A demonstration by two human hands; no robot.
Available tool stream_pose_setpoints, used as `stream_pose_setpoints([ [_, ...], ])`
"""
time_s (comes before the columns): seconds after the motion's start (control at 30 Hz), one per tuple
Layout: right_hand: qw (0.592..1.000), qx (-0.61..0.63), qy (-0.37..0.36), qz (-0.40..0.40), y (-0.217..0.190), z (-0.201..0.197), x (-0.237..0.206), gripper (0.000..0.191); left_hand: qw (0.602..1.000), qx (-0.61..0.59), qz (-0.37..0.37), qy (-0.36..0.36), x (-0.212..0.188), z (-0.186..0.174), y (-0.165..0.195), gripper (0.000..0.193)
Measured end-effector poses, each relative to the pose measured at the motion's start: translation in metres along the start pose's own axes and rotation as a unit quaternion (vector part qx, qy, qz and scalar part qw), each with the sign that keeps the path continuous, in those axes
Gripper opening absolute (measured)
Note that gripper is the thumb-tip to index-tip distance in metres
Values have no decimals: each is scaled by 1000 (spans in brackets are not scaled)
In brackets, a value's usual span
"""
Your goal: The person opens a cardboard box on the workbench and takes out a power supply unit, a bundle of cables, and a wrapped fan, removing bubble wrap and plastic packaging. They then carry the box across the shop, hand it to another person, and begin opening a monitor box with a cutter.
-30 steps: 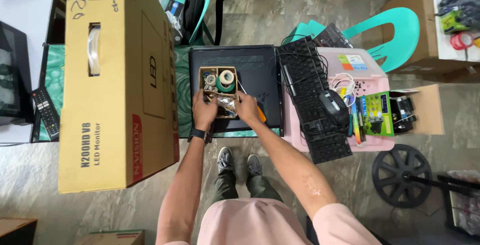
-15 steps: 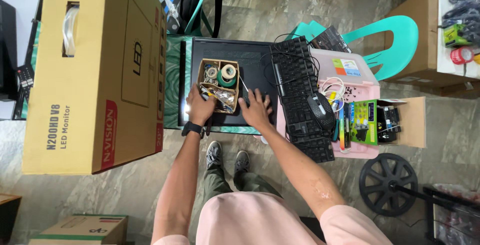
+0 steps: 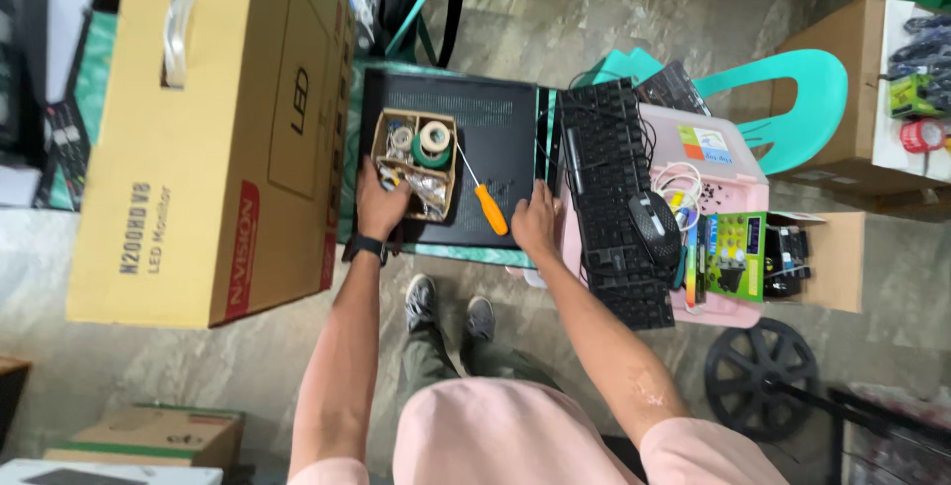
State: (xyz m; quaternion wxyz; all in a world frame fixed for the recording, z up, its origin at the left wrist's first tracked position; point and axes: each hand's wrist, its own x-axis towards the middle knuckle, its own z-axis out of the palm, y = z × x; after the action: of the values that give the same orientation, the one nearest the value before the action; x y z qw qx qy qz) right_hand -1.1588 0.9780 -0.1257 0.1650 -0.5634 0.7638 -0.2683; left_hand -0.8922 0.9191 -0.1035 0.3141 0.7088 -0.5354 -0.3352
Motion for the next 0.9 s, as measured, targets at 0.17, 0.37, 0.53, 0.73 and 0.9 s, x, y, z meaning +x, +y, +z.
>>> stream_pose_setpoints([
  [0.17, 1000, 2, -7, -30, 8, -4, -3, 54, 1000, 18, -10, -16, -4, 14, 3, 97],
  [0.37, 999, 31, -27, -5, 10, -6, -2, 52, 999, 18, 1, -29, -17, 42, 13, 97],
  [0.53, 999, -15, -28, -2, 12, -3, -4, 44, 997, 20, -27, -74, -26, 56, 20, 97],
  [0.73, 997, -69, -14, 19, 2, 1, -20, 45, 996, 23, -33, -74, -32, 60, 27, 102],
  [0.9, 999, -45, 20, -10, 1, -7, -24, 52, 997, 48, -20, -49, -42, 35, 28, 97],
])
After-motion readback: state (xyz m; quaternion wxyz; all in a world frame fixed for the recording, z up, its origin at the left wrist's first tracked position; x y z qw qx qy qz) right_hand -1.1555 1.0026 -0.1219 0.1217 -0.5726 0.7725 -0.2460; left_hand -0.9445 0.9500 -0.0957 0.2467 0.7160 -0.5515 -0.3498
